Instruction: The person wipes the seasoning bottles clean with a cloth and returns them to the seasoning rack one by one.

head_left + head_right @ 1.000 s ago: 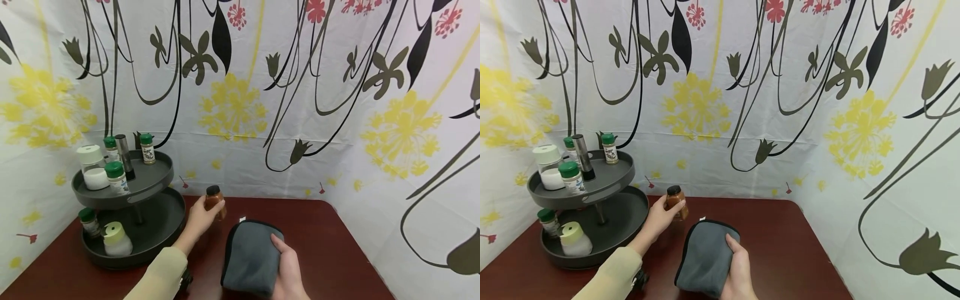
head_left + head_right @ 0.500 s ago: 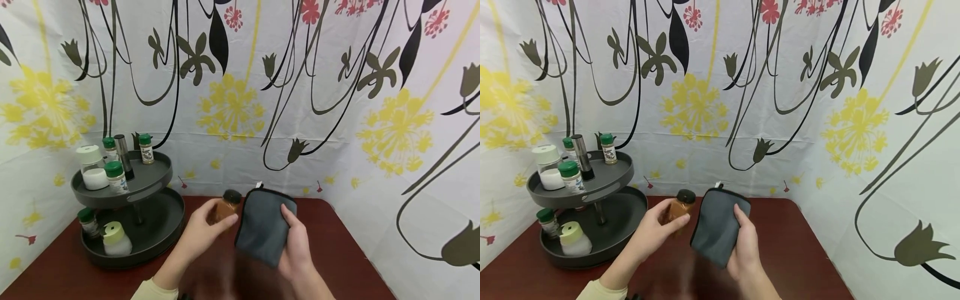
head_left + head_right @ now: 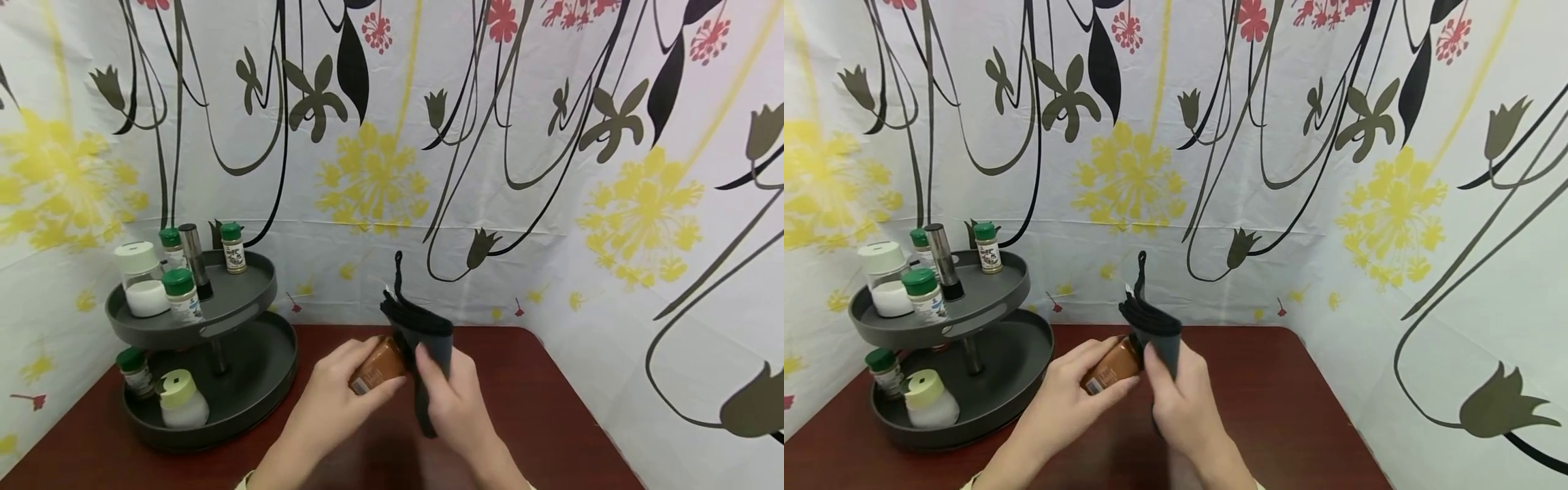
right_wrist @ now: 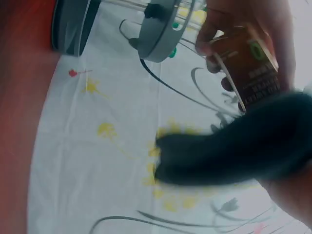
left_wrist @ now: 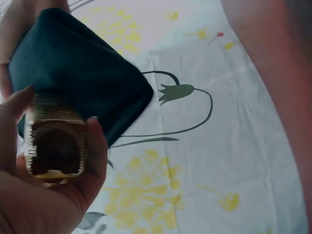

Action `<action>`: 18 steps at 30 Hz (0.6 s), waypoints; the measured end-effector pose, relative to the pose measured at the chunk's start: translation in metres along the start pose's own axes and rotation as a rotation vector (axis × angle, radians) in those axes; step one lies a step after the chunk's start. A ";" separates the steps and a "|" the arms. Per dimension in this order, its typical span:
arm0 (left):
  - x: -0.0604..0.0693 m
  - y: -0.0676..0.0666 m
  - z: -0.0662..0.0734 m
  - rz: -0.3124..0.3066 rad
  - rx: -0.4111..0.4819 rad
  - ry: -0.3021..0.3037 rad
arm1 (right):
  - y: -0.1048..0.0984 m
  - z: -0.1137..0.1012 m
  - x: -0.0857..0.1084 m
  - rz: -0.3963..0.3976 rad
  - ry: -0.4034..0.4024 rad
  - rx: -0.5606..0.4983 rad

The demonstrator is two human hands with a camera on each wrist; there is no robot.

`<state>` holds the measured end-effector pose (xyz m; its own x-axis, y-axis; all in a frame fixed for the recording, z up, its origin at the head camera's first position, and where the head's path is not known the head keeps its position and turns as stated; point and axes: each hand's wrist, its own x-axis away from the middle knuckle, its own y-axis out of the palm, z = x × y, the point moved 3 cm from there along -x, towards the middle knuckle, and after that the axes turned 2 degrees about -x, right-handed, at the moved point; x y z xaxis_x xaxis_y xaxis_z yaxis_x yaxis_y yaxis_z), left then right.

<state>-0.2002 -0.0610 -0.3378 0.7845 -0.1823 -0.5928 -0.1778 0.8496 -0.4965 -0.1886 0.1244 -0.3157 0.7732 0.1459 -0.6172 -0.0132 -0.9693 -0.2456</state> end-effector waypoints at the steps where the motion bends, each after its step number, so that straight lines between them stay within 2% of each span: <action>1: 0.002 0.000 0.002 0.013 -0.028 0.051 | 0.002 -0.002 0.002 -0.008 -0.070 0.060; 3: 0.005 -0.002 0.006 0.031 -0.072 0.150 | 0.004 -0.004 0.005 -0.024 -0.172 0.131; 4: 0.006 -0.003 0.009 0.033 -0.085 0.194 | 0.003 -0.005 0.006 -0.035 -0.183 0.132; 6: 0.007 -0.005 0.012 0.024 -0.095 0.225 | 0.000 -0.003 0.006 -0.073 -0.118 0.063; 8: 0.007 -0.007 0.013 0.002 -0.101 0.155 | -0.004 0.003 0.006 -0.103 0.016 -0.015; 11: 0.003 -0.012 0.010 -0.018 -0.143 -0.041 | -0.007 0.009 0.007 -0.163 0.222 -0.089; 13: 0.001 -0.015 0.010 -0.030 -0.184 -0.136 | -0.008 0.008 0.007 -0.182 0.277 -0.060; 15: 0.000 -0.015 0.014 -0.044 -0.202 -0.129 | -0.011 0.003 0.003 -0.188 0.253 -0.026; 18: 0.002 -0.011 0.022 -0.057 -0.176 -0.056 | -0.014 -0.005 -0.008 -0.179 0.209 0.007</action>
<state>-0.1839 -0.0595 -0.3193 0.8272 -0.1958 -0.5267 -0.2293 0.7380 -0.6346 -0.1921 0.1360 -0.3035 0.8778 0.2699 -0.3958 0.1314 -0.9302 -0.3428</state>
